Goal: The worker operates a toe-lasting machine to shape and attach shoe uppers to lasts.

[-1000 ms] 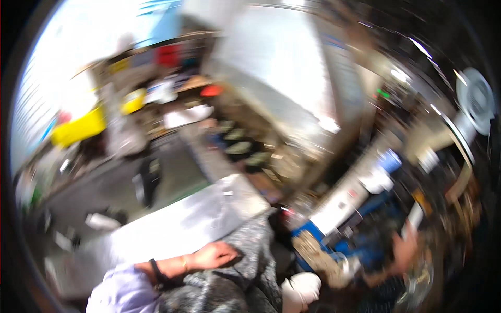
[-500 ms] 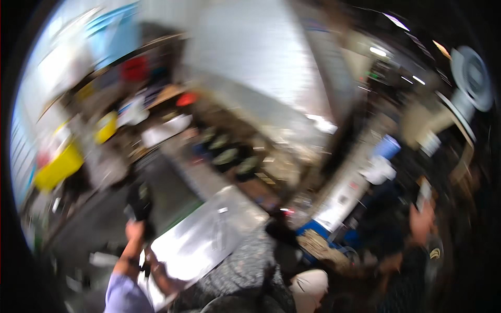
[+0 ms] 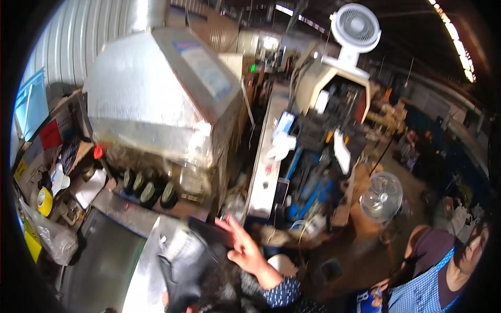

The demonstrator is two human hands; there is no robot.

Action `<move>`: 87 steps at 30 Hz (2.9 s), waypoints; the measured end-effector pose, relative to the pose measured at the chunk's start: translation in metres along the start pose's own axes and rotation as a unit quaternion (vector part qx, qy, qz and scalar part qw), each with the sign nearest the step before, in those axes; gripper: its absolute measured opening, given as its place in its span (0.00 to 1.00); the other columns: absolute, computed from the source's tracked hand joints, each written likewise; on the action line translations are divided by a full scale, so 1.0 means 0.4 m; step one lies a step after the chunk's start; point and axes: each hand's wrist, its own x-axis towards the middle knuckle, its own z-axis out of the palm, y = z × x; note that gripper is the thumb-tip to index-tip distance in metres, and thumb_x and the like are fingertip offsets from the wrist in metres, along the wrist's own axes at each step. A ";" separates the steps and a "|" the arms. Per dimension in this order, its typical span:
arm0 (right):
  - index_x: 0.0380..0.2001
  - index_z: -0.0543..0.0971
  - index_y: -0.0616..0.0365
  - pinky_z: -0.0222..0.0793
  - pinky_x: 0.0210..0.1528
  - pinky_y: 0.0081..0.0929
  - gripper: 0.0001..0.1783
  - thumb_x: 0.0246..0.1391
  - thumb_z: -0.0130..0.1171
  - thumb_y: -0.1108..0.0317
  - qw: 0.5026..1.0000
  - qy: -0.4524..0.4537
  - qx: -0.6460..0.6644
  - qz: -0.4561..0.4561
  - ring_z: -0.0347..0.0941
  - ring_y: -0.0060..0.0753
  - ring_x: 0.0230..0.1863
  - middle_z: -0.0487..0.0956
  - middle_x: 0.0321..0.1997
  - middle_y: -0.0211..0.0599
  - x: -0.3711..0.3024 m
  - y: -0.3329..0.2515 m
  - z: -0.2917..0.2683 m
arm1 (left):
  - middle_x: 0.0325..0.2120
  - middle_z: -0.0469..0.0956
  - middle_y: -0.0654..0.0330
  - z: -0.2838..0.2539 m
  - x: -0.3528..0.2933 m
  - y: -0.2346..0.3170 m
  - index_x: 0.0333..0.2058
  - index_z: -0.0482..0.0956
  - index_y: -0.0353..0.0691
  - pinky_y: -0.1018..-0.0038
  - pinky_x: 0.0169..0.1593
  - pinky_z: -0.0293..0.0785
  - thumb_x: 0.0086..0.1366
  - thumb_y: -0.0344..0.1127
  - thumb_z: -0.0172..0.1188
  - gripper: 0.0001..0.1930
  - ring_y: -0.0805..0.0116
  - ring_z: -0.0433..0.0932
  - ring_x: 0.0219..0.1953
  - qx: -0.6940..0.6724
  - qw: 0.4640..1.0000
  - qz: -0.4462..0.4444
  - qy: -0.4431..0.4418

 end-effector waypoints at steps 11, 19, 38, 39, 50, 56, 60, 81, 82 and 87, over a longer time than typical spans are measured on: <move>0.33 0.83 0.56 0.74 0.36 0.32 0.08 0.47 0.68 0.71 0.936 -0.004 -0.346 0.069 0.79 0.41 0.34 0.80 0.32 0.39 -0.239 0.037 0.023 | 0.50 0.75 0.44 0.383 0.055 -0.043 0.68 0.50 0.39 0.63 0.55 0.72 0.54 0.60 0.68 0.52 0.50 0.76 0.51 0.527 0.848 0.054 -0.018; 0.56 0.75 0.60 0.68 0.55 0.27 0.22 0.58 0.62 0.67 0.934 -0.088 -0.256 0.233 0.74 0.33 0.52 0.79 0.50 0.45 -0.223 0.072 0.015 | 0.63 0.60 0.40 0.400 0.120 0.034 0.67 0.51 0.32 0.66 0.67 0.57 0.56 0.38 0.71 0.47 0.56 0.60 0.66 0.300 0.929 0.216 -0.004; 0.56 0.72 0.68 0.62 0.60 0.29 0.36 0.67 0.42 0.42 0.865 0.099 0.065 0.488 0.71 0.37 0.55 0.77 0.53 0.43 -0.460 0.116 0.060 | 0.39 0.79 0.61 0.310 0.145 0.013 0.54 0.70 0.37 0.75 0.48 0.74 0.56 0.30 0.71 0.27 0.73 0.77 0.42 0.210 0.974 0.077 0.043; 0.59 0.70 0.70 0.59 0.64 0.30 0.40 0.67 0.37 0.39 0.900 -0.012 -0.040 0.434 0.67 0.40 0.60 0.74 0.59 0.47 -0.459 0.105 0.079 | 0.40 0.78 0.60 0.312 0.147 0.022 0.53 0.70 0.37 0.74 0.48 0.74 0.56 0.31 0.71 0.27 0.72 0.76 0.43 0.203 0.975 0.077 0.046; 0.38 0.77 0.61 0.75 0.32 0.44 0.22 0.66 0.44 0.51 0.767 -0.160 -0.571 0.245 0.79 0.50 0.27 0.81 0.26 0.48 -0.303 0.158 0.107 | 0.40 0.78 0.59 0.265 0.249 0.045 0.55 0.68 0.37 0.75 0.43 0.75 0.59 0.34 0.69 0.27 0.72 0.76 0.40 0.389 0.910 0.125 0.071; 0.63 0.62 0.65 0.62 0.61 0.32 0.31 0.71 0.33 0.51 0.907 -0.102 -0.118 0.391 0.69 0.42 0.60 0.71 0.60 0.49 -0.456 0.104 0.047 | 0.35 0.78 0.61 0.273 0.247 0.015 0.57 0.64 0.34 0.77 0.36 0.74 0.60 0.34 0.69 0.31 0.76 0.75 0.33 0.366 0.924 0.110 0.034; 0.66 0.55 0.69 0.54 0.67 0.30 0.32 0.70 0.40 0.54 0.884 -0.073 -0.087 0.454 0.60 0.46 0.67 0.64 0.65 0.58 -0.443 0.098 0.095 | 0.40 0.78 0.61 0.282 0.222 0.053 0.56 0.67 0.34 0.73 0.49 0.73 0.60 0.34 0.68 0.28 0.74 0.76 0.42 0.228 0.973 0.045 0.010; 0.66 0.53 0.73 0.60 0.63 0.36 0.34 0.70 0.41 0.55 0.941 0.072 -0.142 0.298 0.65 0.50 0.64 0.68 0.62 0.62 -0.426 0.153 0.209 | 0.36 0.76 0.29 0.293 0.058 -0.030 0.57 0.66 0.25 0.63 0.51 0.73 0.71 0.53 0.47 0.32 0.41 0.78 0.46 0.640 0.729 0.163 0.181; 0.65 0.55 0.73 0.60 0.63 0.36 0.33 0.70 0.41 0.55 0.938 0.057 -0.114 0.324 0.65 0.49 0.64 0.68 0.62 0.61 -0.428 0.167 0.198 | 0.40 0.76 0.30 0.265 0.064 -0.056 0.56 0.68 0.26 0.64 0.52 0.72 0.71 0.52 0.49 0.31 0.45 0.77 0.48 0.525 0.793 0.223 0.213; 0.65 0.57 0.73 0.55 0.66 0.31 0.35 0.70 0.40 0.50 0.934 0.064 -0.027 0.350 0.60 0.43 0.67 0.66 0.64 0.56 -0.409 0.143 0.166 | 0.55 0.72 0.49 0.276 -0.042 -0.082 0.63 0.60 0.33 0.64 0.57 0.69 0.68 0.45 0.58 0.32 0.61 0.71 0.57 0.281 0.936 0.163 0.139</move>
